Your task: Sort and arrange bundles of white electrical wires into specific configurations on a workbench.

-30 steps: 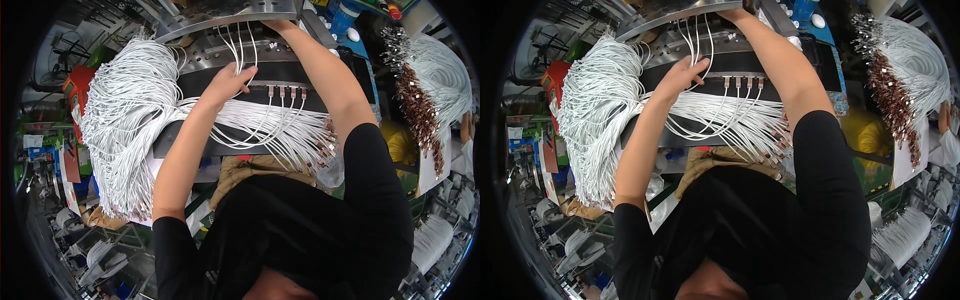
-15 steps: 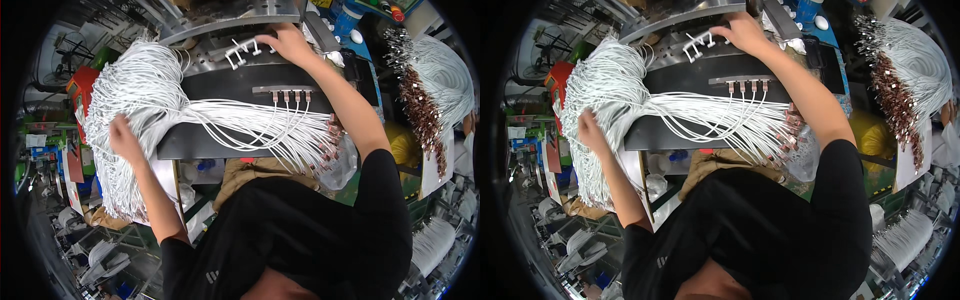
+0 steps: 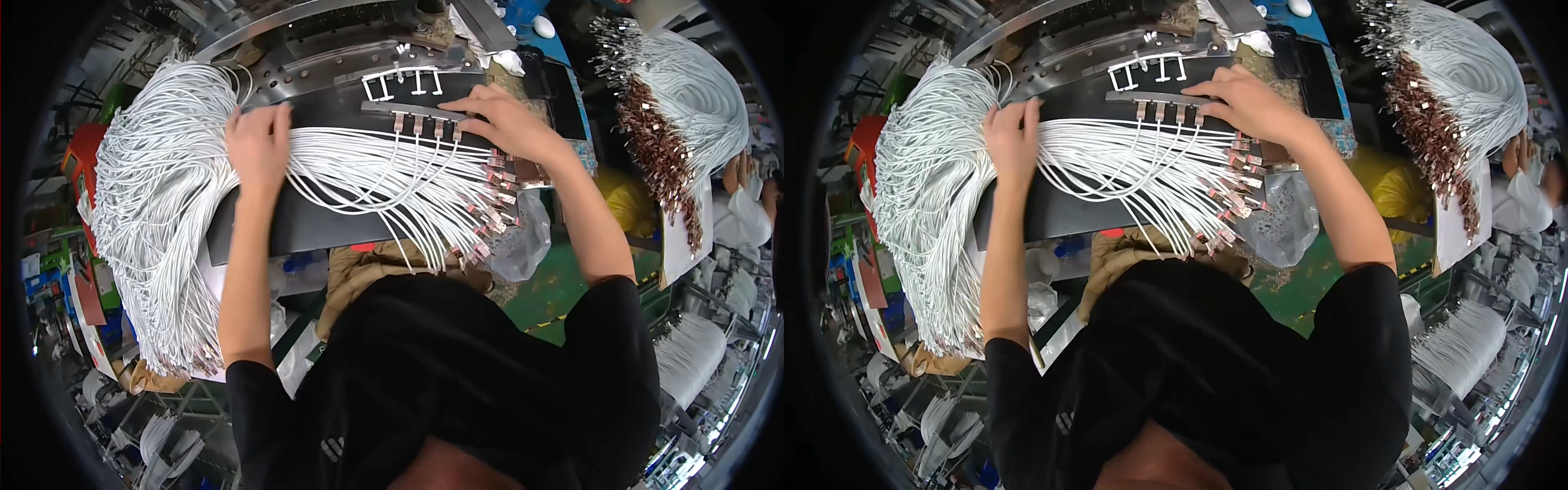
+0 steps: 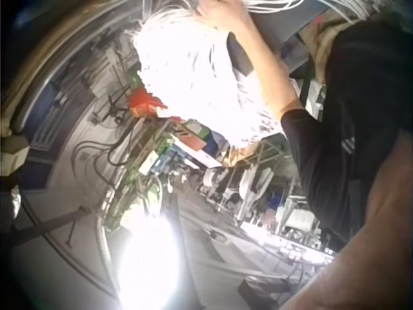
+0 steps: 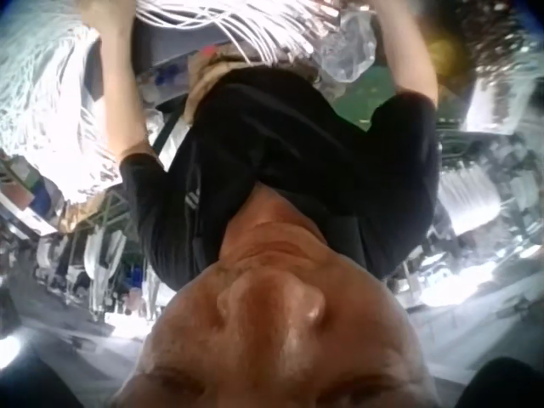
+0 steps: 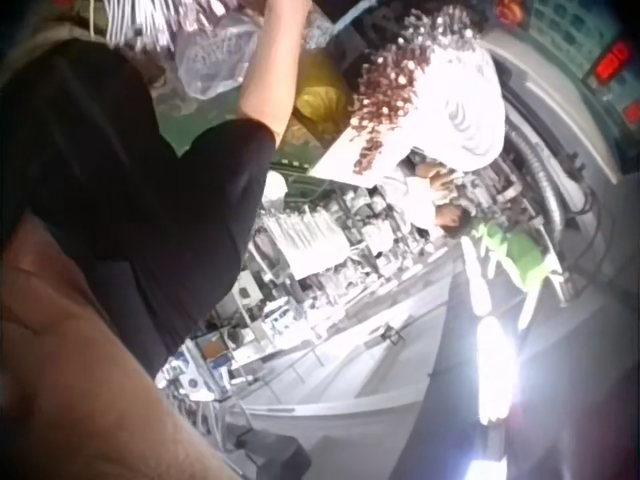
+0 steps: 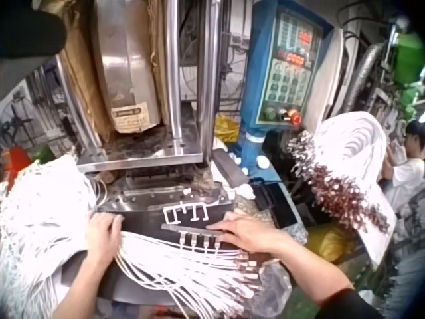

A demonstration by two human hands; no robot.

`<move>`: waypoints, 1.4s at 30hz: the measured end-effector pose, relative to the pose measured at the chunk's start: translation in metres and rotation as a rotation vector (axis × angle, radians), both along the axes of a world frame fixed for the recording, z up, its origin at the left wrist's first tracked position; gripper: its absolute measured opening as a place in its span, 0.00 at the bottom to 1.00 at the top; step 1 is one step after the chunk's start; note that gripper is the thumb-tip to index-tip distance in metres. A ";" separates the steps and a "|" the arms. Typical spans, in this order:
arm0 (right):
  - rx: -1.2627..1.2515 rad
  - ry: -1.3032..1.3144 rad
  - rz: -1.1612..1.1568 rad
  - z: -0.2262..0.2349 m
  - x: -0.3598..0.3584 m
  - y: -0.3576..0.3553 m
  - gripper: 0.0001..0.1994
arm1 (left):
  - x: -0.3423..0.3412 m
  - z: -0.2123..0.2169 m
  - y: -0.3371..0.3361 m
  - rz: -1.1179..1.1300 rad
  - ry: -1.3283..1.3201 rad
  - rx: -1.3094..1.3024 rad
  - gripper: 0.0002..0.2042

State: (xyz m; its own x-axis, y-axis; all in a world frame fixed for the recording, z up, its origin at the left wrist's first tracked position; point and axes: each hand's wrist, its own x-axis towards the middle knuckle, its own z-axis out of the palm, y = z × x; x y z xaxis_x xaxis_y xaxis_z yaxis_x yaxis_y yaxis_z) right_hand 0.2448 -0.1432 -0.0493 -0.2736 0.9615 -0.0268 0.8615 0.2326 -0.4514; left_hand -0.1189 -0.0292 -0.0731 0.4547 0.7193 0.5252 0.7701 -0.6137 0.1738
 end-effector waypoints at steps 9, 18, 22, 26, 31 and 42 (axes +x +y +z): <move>0.007 -0.043 0.099 0.006 0.001 0.035 0.16 | 0.103 0.021 -0.110 -0.399 -0.114 -0.176 0.07; 0.352 0.529 -0.172 -0.019 -0.061 0.166 0.10 | 0.077 0.021 -0.062 -0.123 0.179 -0.144 0.12; 0.903 0.233 -0.152 -0.094 -0.015 0.309 0.12 | 0.099 0.048 -0.012 -0.051 0.176 -0.178 0.13; 0.750 0.022 -0.353 -0.120 0.015 0.378 0.14 | 0.124 0.051 0.047 0.026 0.169 -0.418 0.15; 0.465 0.411 0.055 -0.094 -0.023 0.324 0.16 | 0.106 0.024 0.087 0.001 -0.064 -0.550 0.18; 0.661 -0.030 -0.044 -0.021 -0.101 0.172 0.30 | 0.083 0.000 0.103 -0.049 0.132 0.314 0.20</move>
